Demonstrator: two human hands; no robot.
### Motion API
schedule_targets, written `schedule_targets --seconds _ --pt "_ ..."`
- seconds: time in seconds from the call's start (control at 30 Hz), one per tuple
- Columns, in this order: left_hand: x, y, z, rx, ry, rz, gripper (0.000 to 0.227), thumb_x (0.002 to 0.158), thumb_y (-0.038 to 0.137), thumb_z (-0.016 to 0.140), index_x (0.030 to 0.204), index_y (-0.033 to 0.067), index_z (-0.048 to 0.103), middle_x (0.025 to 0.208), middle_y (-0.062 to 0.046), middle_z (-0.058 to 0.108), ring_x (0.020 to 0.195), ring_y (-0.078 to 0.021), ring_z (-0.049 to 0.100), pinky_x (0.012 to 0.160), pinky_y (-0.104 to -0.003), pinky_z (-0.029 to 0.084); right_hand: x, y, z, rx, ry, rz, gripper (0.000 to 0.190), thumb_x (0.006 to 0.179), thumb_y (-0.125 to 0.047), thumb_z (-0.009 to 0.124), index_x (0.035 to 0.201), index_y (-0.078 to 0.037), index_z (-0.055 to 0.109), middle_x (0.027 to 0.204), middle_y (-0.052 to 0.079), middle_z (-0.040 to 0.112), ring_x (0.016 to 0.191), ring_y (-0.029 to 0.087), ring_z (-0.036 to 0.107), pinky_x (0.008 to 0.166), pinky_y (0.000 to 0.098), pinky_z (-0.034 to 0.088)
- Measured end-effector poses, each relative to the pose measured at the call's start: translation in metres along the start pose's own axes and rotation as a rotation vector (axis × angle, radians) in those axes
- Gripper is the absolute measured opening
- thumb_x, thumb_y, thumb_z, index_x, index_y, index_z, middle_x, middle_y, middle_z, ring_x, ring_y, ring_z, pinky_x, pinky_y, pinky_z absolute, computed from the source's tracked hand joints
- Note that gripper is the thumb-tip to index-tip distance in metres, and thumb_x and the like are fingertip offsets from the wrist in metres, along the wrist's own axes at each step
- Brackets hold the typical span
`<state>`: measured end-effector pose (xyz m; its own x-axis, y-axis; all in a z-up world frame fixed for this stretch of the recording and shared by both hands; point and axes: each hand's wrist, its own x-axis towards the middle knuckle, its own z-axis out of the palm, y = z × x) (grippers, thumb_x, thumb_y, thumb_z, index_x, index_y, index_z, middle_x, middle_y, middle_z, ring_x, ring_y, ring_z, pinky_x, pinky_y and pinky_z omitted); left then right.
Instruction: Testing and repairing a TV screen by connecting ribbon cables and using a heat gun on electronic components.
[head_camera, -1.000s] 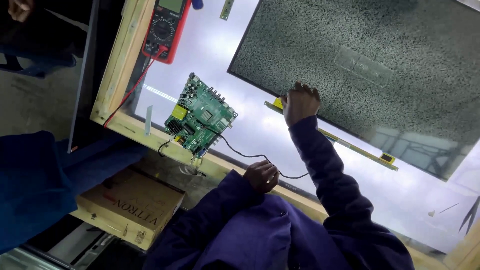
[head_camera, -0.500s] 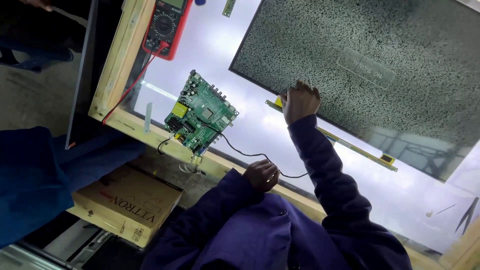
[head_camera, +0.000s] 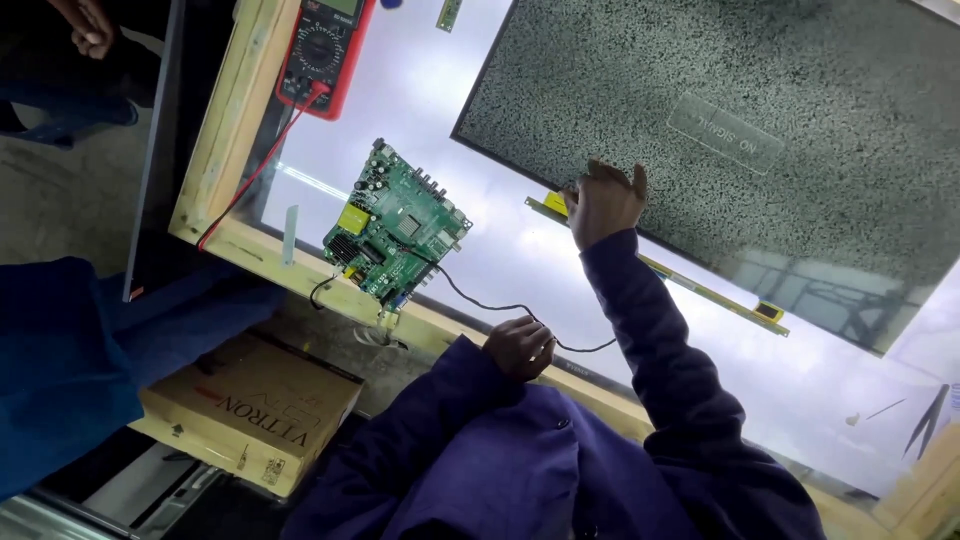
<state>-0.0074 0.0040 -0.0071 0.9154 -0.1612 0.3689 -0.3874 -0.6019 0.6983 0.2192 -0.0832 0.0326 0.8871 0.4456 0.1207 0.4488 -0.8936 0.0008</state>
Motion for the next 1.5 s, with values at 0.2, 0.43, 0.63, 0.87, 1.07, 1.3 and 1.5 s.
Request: schedule_targets --seconds 0.2,0.43,0.63,0.87,1.07,1.3,1.5 --pt "0.002 0.002 -0.003 0.027 0.004 0.003 0.014 0.078 0.015 0.061 0.066 0.0143 0.052 0.057 -0.005 0.051 0.058 -0.0237 0.06 0.051 -0.031 0.05 -0.003 0.007 0.007 0.049 0.027 -0.02 0.022 0.07 -0.028 0.091 0.069 -0.018 0.072 0.1 0.006 0.077 0.1 0.024 0.072 0.105 0.0567 0.037" --pt "0.001 0.003 -0.002 0.032 0.009 -0.008 0.015 0.077 0.015 0.06 0.065 0.0147 0.051 0.056 -0.004 0.05 0.058 -0.0235 0.06 0.051 -0.03 0.05 -0.003 0.006 -0.003 0.077 -0.027 0.04 0.021 0.073 -0.027 0.09 0.07 -0.019 0.071 0.105 0.006 0.075 0.103 0.021 0.071 0.109 0.0522 0.035" --pt "0.003 0.004 -0.005 0.025 -0.006 -0.019 0.015 0.077 0.015 0.06 0.066 0.0142 0.051 0.057 -0.005 0.051 0.058 -0.0234 0.06 0.051 -0.031 0.05 -0.005 0.011 -0.001 0.094 -0.022 0.023 0.021 0.072 -0.025 0.091 0.07 -0.017 0.072 0.107 0.006 0.075 0.103 0.022 0.071 0.108 0.0522 0.036" --pt "0.002 0.003 -0.003 0.033 -0.002 -0.01 0.015 0.078 0.015 0.06 0.066 0.0145 0.051 0.057 -0.004 0.05 0.059 -0.0231 0.059 0.051 -0.031 0.05 -0.007 0.015 0.004 0.127 -0.032 0.018 0.021 0.07 -0.022 0.092 0.069 -0.016 0.072 0.108 0.005 0.075 0.106 0.021 0.07 0.112 0.0529 0.032" --pt "0.004 0.005 -0.005 0.02 -0.007 -0.013 0.016 0.078 0.013 0.06 0.066 0.0133 0.051 0.057 -0.006 0.05 0.058 -0.0239 0.059 0.051 -0.031 0.049 -0.007 0.017 0.004 0.137 -0.037 0.005 0.022 0.069 -0.019 0.092 0.068 -0.016 0.071 0.108 0.005 0.075 0.106 0.02 0.069 0.112 0.0524 0.031" --pt "0.004 0.004 -0.006 0.008 -0.015 -0.02 0.017 0.079 0.013 0.061 0.065 0.0134 0.051 0.056 -0.005 0.05 0.058 -0.0237 0.06 0.051 -0.031 0.05 -0.008 0.021 0.006 0.122 -0.07 0.007 0.022 0.073 -0.021 0.09 0.067 -0.018 0.069 0.113 0.003 0.074 0.107 0.017 0.069 0.114 0.0509 0.029" --pt "0.007 0.005 -0.008 0.01 -0.013 -0.003 0.016 0.079 0.013 0.061 0.065 0.0135 0.052 0.056 -0.005 0.05 0.058 -0.0236 0.059 0.051 -0.03 0.049 -0.007 0.021 0.006 0.12 -0.07 -0.006 0.021 0.071 -0.02 0.091 0.067 -0.016 0.07 0.113 0.002 0.074 0.107 0.017 0.069 0.115 0.0517 0.027"
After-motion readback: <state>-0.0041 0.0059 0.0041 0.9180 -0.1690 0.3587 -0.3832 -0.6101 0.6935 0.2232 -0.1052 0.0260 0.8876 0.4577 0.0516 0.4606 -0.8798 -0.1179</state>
